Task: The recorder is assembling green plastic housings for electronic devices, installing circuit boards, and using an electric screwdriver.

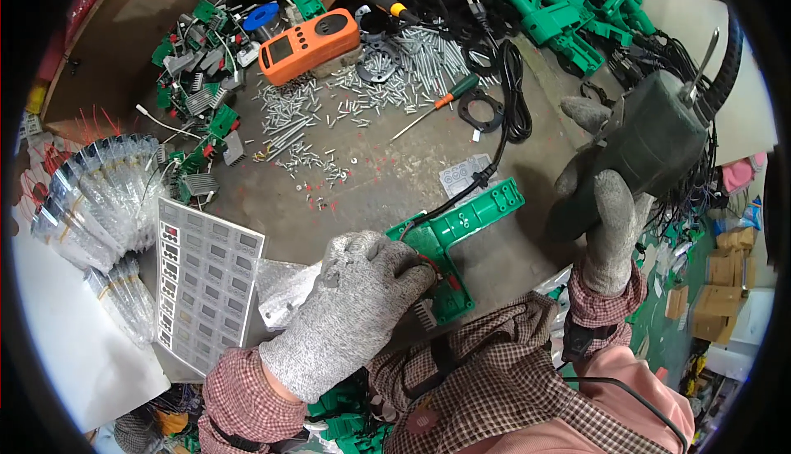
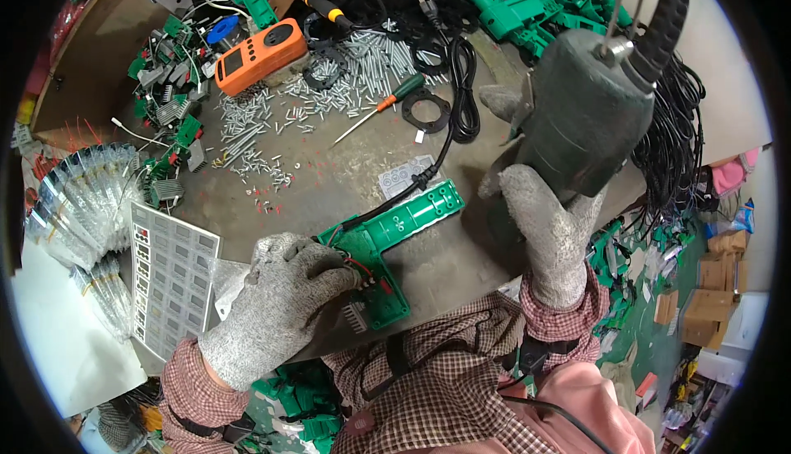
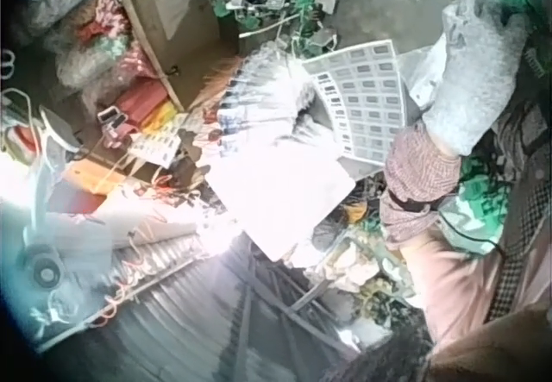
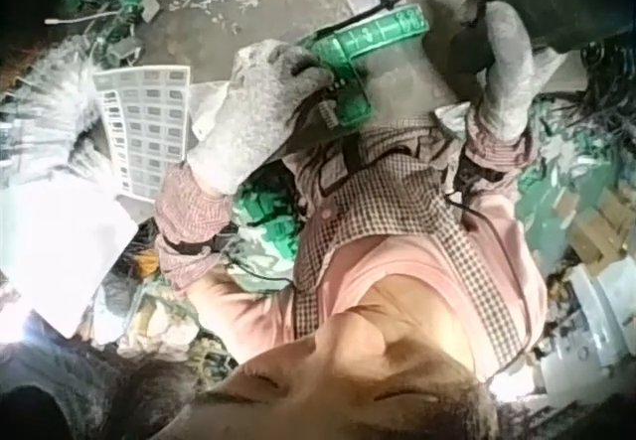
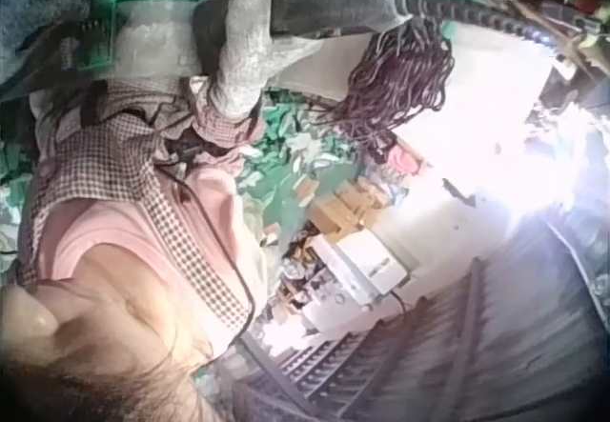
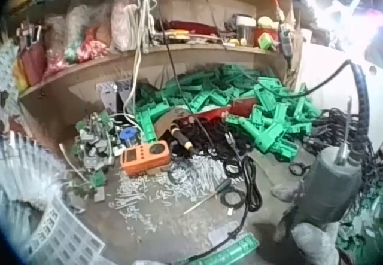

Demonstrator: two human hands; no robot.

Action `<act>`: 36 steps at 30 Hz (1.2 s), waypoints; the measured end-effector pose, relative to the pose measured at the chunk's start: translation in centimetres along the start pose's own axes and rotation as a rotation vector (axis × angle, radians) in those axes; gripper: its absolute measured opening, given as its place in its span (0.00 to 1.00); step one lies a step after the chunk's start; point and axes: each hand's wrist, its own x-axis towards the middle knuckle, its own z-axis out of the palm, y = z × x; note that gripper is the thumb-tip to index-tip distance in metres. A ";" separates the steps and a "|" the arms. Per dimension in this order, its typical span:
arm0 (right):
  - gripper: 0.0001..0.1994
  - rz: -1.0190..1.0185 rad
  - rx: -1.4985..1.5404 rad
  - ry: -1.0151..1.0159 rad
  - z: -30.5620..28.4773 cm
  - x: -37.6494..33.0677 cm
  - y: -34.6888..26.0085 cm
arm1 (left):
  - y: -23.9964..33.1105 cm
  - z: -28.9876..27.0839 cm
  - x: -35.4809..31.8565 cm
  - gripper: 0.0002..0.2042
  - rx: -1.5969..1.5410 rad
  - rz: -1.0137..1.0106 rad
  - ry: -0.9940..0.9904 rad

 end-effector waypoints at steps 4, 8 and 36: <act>0.41 0.011 -0.007 0.006 0.1 0.0 0.0 | 1.0 0.1 0.8 0.18 0.025 -0.091 -0.046; 0.40 0.023 -0.018 -0.007 -0.5 0.0 -0.3 | 2.4 0.0 1.0 0.23 0.062 -0.150 0.026; 0.38 -0.047 0.085 0.035 -1.1 -0.3 0.5 | 2.5 -0.3 2.2 0.24 0.093 -0.148 -0.069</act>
